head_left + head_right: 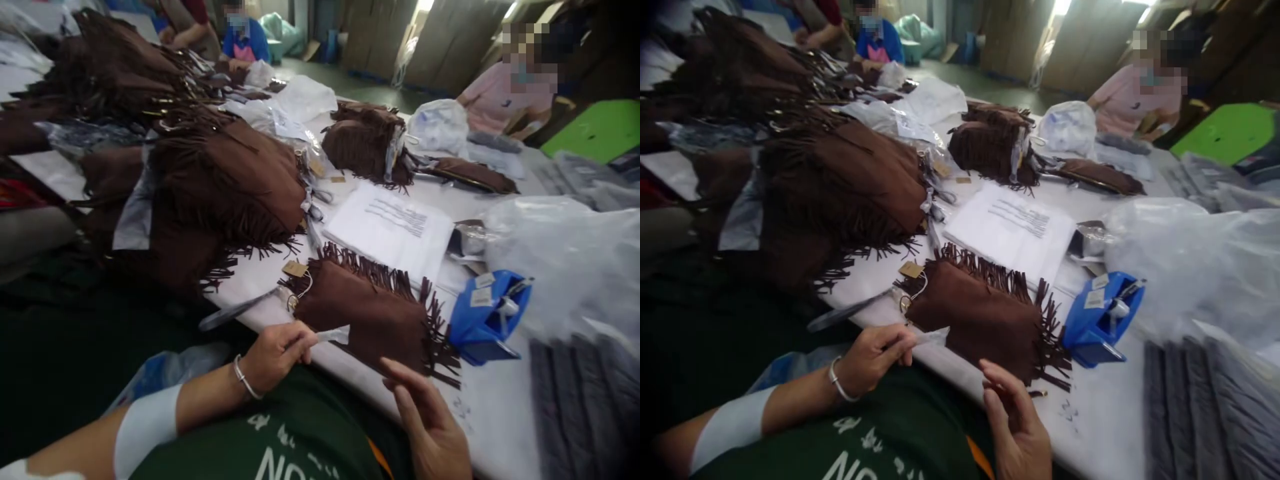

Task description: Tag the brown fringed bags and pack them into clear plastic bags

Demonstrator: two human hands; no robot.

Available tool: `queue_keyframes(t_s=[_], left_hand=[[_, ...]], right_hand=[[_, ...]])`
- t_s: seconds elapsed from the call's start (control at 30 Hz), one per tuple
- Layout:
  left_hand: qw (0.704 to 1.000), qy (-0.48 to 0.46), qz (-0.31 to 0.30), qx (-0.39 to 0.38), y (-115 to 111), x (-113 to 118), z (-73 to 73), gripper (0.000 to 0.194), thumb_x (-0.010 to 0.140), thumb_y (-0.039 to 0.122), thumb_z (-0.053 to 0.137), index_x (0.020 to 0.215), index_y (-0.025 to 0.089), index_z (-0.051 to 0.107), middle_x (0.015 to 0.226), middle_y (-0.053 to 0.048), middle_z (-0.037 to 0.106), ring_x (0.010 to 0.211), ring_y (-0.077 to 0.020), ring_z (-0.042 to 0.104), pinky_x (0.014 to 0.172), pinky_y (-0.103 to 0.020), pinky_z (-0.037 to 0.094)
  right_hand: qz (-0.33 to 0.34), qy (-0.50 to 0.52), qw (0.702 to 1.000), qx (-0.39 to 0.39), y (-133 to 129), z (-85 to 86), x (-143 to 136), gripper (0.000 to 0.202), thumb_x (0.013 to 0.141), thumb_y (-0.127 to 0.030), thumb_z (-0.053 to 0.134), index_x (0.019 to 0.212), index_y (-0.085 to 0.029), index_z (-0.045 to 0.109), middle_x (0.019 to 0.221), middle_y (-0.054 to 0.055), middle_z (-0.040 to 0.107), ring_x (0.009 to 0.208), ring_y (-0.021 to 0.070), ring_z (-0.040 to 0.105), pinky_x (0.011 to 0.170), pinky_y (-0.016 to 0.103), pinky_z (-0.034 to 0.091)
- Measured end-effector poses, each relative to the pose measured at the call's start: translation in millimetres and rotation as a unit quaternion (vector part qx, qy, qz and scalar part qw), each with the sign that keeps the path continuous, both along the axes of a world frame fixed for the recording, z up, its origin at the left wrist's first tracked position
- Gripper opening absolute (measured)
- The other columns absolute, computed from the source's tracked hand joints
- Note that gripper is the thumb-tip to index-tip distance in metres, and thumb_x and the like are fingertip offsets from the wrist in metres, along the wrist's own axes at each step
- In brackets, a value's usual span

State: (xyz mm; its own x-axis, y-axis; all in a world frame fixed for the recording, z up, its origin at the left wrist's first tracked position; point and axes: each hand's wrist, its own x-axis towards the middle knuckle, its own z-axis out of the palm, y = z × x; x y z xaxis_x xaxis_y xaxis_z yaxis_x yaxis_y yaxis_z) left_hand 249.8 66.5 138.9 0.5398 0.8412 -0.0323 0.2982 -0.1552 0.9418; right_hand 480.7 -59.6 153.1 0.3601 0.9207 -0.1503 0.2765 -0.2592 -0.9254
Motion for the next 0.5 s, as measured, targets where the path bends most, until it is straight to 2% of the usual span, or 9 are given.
queue_keyframes(t_s=[0.1, 0.17, 0.3, 0.4, 0.47, 0.5], left_hand=[[0.997, 0.008, -0.004, 0.071, -6, -15, 1.4, 0.029, 0.094, 0.026, 0.047, 0.071, 0.013, 0.060, 0.067, 0.001, 0.058, 0.065, -0.0070, 0.053, 0.068, -0.018, 0.040], [0.997, 0.015, -0.010, 0.078, -7, -24, 1.5, 0.031, 0.095, 0.026, 0.045, 0.070, 0.013, 0.059, 0.066, 0.000, 0.057, 0.064, -0.0072, 0.052, 0.069, -0.018, 0.039], [0.997, 0.019, -0.044, 0.060, -5, -32, -2.8, 0.033, 0.097, 0.030, 0.041, 0.075, 0.013, 0.058, 0.064, 0.000, 0.059, 0.061, -0.0075, 0.053, 0.067, -0.018, 0.040], [0.995, 0.019, -0.066, 0.066, -7, -32, -7.5, 0.036, 0.098, 0.033, 0.034, 0.080, 0.015, 0.060, 0.058, 0.000, 0.058, 0.054, -0.0077, 0.052, 0.061, -0.018, 0.042], [0.994, 0.030, -0.082, 0.061, -9, -34, -7.0, 0.042, 0.097, 0.039, 0.030, 0.079, 0.018, 0.062, 0.055, -0.001, 0.056, 0.052, -0.0106, 0.053, 0.057, -0.020, 0.045], [0.993, 0.042, -0.092, 0.061, -10, -37, -4.5, 0.044, 0.096, 0.043, 0.030, 0.080, 0.020, 0.063, 0.058, -0.003, 0.057, 0.056, -0.0133, 0.055, 0.056, -0.023, 0.046]], right_hand=[[0.099, -0.032, 0.987, 0.119, 48, 2.2, -22, 0.019, 0.086, -0.030, 0.058, 0.102, -0.021, 0.058, 0.124, 0.008, 0.053, 0.115, 0.0200, 0.052, 0.094, 0.031, 0.048], [0.145, -0.054, 0.979, 0.135, 68, 2.0, -34, 0.018, 0.085, -0.028, 0.060, 0.101, -0.021, 0.056, 0.126, 0.007, 0.051, 0.119, 0.0204, 0.047, 0.095, 0.032, 0.046], [0.175, -0.085, 0.973, 0.125, 71, -2.5, -44, 0.017, 0.082, -0.031, 0.064, 0.097, -0.024, 0.057, 0.126, 0.005, 0.051, 0.120, 0.0207, 0.046, 0.097, 0.033, 0.044], [0.190, -0.065, 0.971, 0.129, 70, -23.0, -45, 0.013, 0.077, -0.032, 0.067, 0.089, -0.027, 0.065, 0.123, 0.004, 0.054, 0.117, 0.0244, 0.049, 0.096, 0.037, 0.047], [0.165, -0.009, 0.977, 0.135, 98, -46.0, -58, 0.008, 0.068, -0.039, 0.070, 0.071, -0.032, 0.068, 0.110, 0.002, 0.060, 0.109, 0.0278, 0.055, 0.091, 0.040, 0.050], [0.187, 0.013, 0.973, 0.134, 124, -56.3, -73, 0.012, 0.066, -0.046, 0.069, 0.071, -0.035, 0.068, 0.101, 0.004, 0.063, 0.105, 0.0299, 0.057, 0.084, 0.043, 0.052]])
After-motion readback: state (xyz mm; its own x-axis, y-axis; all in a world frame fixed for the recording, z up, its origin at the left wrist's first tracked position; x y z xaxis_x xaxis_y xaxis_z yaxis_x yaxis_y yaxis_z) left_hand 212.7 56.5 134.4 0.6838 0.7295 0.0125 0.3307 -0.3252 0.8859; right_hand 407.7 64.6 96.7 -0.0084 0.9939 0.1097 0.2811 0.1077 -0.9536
